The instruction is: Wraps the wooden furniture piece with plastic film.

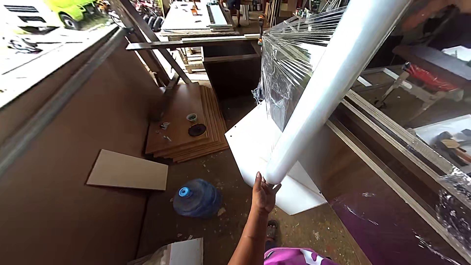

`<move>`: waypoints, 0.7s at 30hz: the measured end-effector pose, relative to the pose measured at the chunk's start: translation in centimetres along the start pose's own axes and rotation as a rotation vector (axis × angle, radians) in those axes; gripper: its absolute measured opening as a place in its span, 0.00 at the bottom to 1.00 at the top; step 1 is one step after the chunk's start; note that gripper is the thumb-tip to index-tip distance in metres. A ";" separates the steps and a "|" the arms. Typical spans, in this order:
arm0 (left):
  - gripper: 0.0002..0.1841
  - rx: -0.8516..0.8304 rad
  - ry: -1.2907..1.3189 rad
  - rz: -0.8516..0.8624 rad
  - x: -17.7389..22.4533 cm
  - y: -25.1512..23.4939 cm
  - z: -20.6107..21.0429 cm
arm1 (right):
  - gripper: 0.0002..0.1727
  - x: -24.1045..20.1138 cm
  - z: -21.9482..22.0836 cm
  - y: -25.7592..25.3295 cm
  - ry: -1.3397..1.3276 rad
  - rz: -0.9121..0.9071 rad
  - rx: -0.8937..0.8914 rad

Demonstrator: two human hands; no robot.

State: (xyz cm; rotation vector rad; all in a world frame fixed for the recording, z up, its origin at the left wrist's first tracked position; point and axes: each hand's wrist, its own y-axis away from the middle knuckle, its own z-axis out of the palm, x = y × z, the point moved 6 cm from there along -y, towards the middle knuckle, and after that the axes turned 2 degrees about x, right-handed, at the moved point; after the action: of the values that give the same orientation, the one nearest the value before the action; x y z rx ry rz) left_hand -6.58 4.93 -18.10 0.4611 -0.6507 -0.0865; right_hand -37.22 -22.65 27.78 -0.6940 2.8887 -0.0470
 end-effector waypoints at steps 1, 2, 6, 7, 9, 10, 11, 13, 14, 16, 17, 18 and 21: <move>0.39 -0.010 0.045 0.024 -0.5 0.9 -0.2 | 0.22 -0.3 -0.2 1.4 -0.062 -0.014 -0.003; 0.41 -0.006 0.086 0.039 -1.0 1.8 -0.4 | 0.26 -0.6 -0.4 2.6 -0.116 -0.024 0.010; 0.50 0.031 0.223 0.004 -5.0 5.2 0.1 | 0.25 -1.4 -1.0 7.0 -0.151 -0.044 0.063; 0.51 0.032 0.251 -0.002 -6.4 6.1 0.5 | 0.24 -1.5 -1.3 8.0 -0.049 -0.044 0.075; 0.52 0.027 0.312 0.009 -9.2 8.1 1.2 | 0.26 -0.6 -2.0 10.0 0.068 -0.030 0.062; 0.52 0.027 0.343 0.022 -10.5 9.2 1.5 | 0.22 -0.3 -2.2 11.0 0.088 -0.023 0.090; 0.52 0.022 0.374 0.036 -11.6 10.3 1.8 | 0.19 -0.4 -2.3 12.1 0.095 -0.016 0.081; 0.52 0.028 0.425 0.061 -13.8 12.7 2.6 | 0.16 -0.3 -2.7 14.5 0.037 -0.079 0.057; 0.52 0.039 0.449 0.073 -14.8 13.9 3.0 | 0.19 -0.3 -2.8 15.7 0.005 -0.111 0.002; 0.51 0.068 0.481 0.104 -16.9 16.4 3.4 | 0.22 -0.6 -2.4 18.2 -0.204 -0.230 -0.060; 0.50 0.077 0.484 0.119 -17.7 17.5 3.5 | 0.22 -0.7 -2.2 19.3 -0.348 -0.297 -0.059; 0.49 0.077 0.478 0.128 -18.4 18.6 3.7 | 0.22 -0.8 -2.1 20.3 -0.445 -0.347 -0.057; 0.48 0.049 0.419 0.127 -19.7 21.4 4.1 | 0.19 -0.2 -2.6 23.4 -0.581 -0.453 -0.066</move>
State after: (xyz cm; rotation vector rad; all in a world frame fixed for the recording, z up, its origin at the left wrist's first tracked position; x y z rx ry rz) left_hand -26.07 26.85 -16.95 0.4661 -0.2688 0.1447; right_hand -47.95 -1.70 28.75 -1.1400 2.1520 0.1653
